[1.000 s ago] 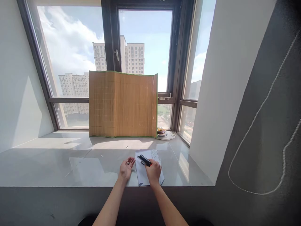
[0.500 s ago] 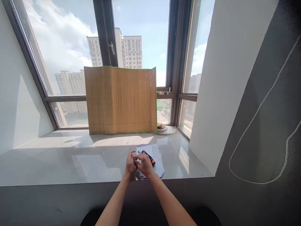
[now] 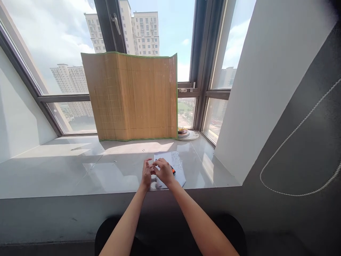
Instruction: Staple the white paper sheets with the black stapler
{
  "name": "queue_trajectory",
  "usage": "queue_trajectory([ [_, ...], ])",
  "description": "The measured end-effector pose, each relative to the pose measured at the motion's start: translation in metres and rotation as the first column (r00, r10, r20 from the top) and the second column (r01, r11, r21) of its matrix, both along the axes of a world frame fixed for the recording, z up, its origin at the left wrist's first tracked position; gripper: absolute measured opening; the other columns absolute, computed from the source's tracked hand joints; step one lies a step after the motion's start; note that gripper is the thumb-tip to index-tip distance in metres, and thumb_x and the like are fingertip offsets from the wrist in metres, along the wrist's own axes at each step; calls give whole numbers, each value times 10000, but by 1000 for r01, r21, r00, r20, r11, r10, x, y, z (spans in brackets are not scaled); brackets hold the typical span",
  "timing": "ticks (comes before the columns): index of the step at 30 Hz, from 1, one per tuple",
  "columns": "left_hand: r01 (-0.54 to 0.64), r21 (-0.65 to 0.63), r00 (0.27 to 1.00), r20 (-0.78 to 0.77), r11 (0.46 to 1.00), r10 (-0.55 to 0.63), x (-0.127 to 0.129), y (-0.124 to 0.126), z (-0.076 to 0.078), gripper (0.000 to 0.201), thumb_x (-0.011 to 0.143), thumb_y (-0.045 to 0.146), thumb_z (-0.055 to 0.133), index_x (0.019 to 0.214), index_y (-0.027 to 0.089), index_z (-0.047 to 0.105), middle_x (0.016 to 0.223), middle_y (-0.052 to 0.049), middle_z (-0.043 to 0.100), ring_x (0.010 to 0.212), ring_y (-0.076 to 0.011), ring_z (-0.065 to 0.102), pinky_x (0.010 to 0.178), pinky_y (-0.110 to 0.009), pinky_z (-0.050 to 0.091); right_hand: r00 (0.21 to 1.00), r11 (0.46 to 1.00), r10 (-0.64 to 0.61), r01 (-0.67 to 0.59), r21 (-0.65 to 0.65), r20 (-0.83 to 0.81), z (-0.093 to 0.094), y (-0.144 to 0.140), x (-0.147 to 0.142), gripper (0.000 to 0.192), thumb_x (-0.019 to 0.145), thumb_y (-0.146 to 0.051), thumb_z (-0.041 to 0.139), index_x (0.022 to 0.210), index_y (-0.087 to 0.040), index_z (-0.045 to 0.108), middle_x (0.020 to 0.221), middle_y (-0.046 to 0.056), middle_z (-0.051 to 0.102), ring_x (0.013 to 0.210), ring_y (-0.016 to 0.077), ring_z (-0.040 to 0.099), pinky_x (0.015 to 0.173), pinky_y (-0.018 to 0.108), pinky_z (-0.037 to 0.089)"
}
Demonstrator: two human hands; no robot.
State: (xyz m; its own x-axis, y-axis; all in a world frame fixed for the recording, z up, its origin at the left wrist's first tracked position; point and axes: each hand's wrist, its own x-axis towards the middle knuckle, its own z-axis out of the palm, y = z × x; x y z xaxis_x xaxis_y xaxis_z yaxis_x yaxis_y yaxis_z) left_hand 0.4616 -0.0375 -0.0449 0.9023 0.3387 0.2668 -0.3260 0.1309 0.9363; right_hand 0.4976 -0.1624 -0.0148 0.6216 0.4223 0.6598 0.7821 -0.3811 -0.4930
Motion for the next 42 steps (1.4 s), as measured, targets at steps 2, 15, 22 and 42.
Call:
queue_trajectory([
  [2, -15, -20, 999, -44, 1000, 14, 1, 0, 1, 593, 939, 784, 412, 1187, 247, 454, 834, -12, 719, 509, -131, 607, 528, -258, 486, 997, 996, -79, 79, 37, -13, 7, -21, 22, 189, 915, -121, 564, 951, -222, 721, 922, 50, 666, 924, 203, 597, 803, 282, 442],
  [15, 32, 165, 989, -150, 986, -7, 6, -4, -1, 459, 940, 638, 484, 878, 190, 563, 697, 1, 623, 418, -87, 504, 361, -192, 316, 805, 807, -552, 451, -381, -216, -12, -133, 174, 381, 863, -14, 463, 1080, -118, 759, 1128, 131, 707, 1061, 203, 616, 924, 264, 415],
  [22, -156, 338, 980, -66, 928, 189, 9, 5, -4, 300, 971, 406, 420, 784, 217, 561, 616, 5, 576, 471, -126, 494, 487, -238, 375, 738, 726, -647, 522, -448, -190, -30, -142, 147, 407, 871, 2, 395, 1086, -93, 727, 1140, 182, 664, 1009, 248, 607, 851, 323, 419],
  [42, -86, 911, 913, -90, 404, 397, 100, 110, -5, 280, 839, 70, 459, 957, 203, 675, 1174, -163, 717, 1187, -303, 635, 1061, -433, 440, 770, 669, -633, 494, -555, -79, -43, -139, 98, 277, 886, -28, 458, 946, -165, 692, 1033, 154, 660, 1056, 285, 563, 835, 350, 359],
])
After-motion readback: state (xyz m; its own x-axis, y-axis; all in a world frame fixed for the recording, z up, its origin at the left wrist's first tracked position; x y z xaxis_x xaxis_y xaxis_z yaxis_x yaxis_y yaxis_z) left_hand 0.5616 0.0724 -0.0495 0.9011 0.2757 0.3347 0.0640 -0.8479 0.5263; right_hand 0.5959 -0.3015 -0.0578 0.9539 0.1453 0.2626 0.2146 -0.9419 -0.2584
